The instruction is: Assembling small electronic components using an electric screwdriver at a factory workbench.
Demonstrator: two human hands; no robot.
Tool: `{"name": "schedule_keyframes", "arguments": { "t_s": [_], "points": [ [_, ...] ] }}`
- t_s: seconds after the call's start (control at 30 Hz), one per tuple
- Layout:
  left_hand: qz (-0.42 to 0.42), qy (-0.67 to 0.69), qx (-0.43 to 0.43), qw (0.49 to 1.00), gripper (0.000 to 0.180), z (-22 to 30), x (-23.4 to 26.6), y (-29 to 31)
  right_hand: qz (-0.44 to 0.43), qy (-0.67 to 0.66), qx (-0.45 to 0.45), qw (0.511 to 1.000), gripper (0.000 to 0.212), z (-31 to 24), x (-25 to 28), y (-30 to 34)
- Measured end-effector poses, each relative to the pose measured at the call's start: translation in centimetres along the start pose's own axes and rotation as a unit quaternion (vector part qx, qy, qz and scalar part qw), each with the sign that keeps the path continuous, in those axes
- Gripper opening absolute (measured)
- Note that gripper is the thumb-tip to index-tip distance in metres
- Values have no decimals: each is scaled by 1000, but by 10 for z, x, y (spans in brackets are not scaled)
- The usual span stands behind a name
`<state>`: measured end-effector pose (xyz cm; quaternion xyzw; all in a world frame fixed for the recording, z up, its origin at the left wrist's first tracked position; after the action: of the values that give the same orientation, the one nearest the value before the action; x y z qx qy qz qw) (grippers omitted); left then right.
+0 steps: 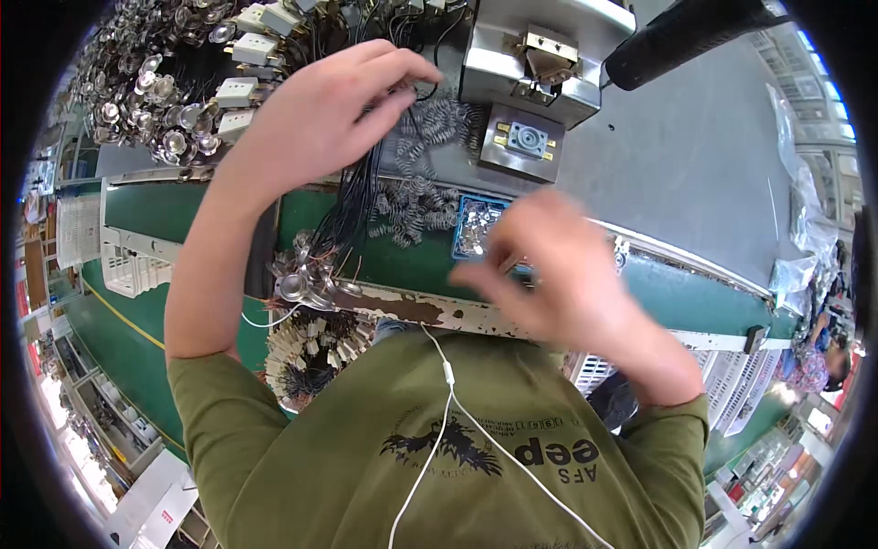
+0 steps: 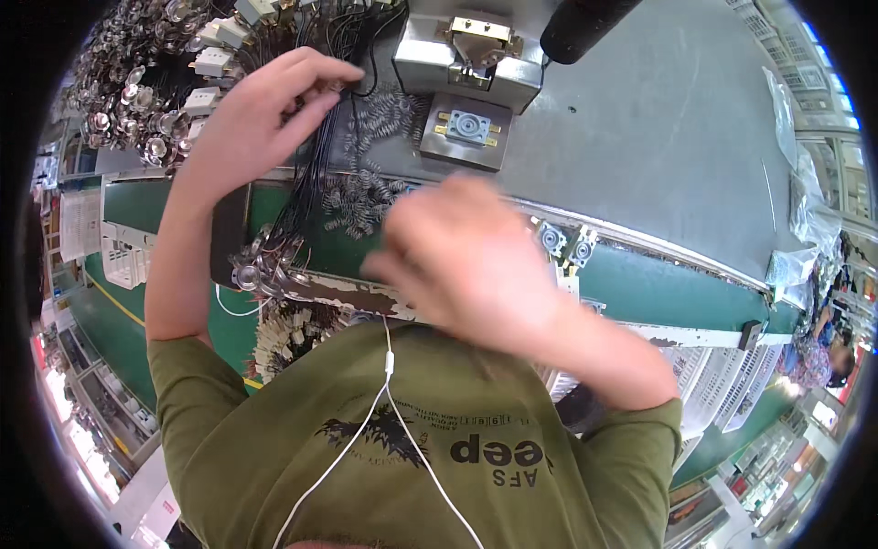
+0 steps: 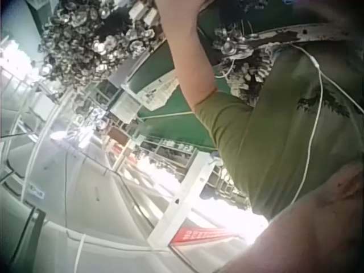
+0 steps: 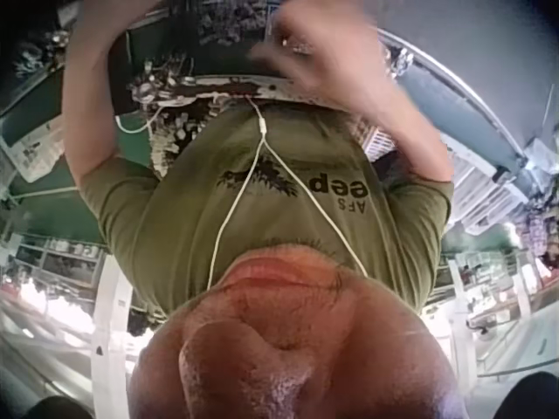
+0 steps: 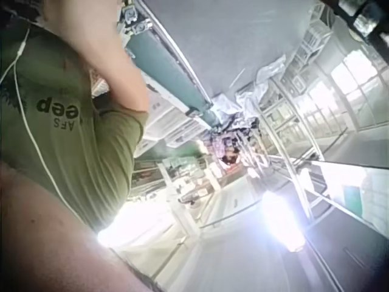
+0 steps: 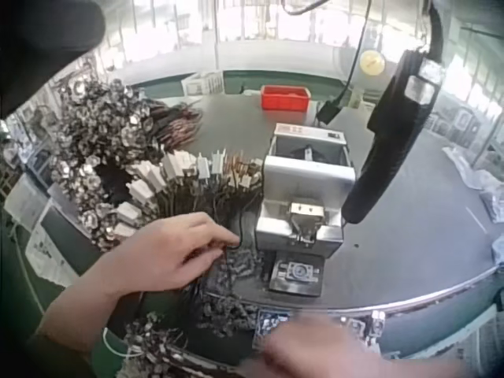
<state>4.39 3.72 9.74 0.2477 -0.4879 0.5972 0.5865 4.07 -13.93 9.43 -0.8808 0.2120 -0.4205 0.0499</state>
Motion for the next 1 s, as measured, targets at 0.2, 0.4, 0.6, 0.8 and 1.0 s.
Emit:
{"name": "schedule_keyframes", "arguments": {
  "t_s": [0.2, 0.4, 0.6, 0.8, 1.0],
  "points": [
    [-12, -54, -67, 996, 17, 4, -33, -20, -154, -117, -256, 947, 28, 101, 28, -17],
    [36, -97, -103, 989, 16, 12, -24, -21, -55, -137, -252, 956, 28, 91, 18, 33],
    [14, -5, -128, 992, 20, 54, -33, -39, -64, 260, -123, 956, 22, 73, 34, 19],
    [-35, 0, -129, 991, 14, 54, -72, -49, 72, 73, -180, 978, 37, 96, 36, 49],
    [-35, -22, -138, 990, 11, 55, -82, -54, 148, -38, -157, 976, 49, 92, 30, 73]
  ]
}}
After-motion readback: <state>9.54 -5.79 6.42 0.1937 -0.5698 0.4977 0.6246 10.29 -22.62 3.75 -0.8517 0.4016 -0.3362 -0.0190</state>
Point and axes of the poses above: each hand's wrist, its own y-axis away from the middle knuckle, its own x-axis out of the back of the hand, z = x × y, the point moved 9 cm from there along -y, towards the middle knuckle
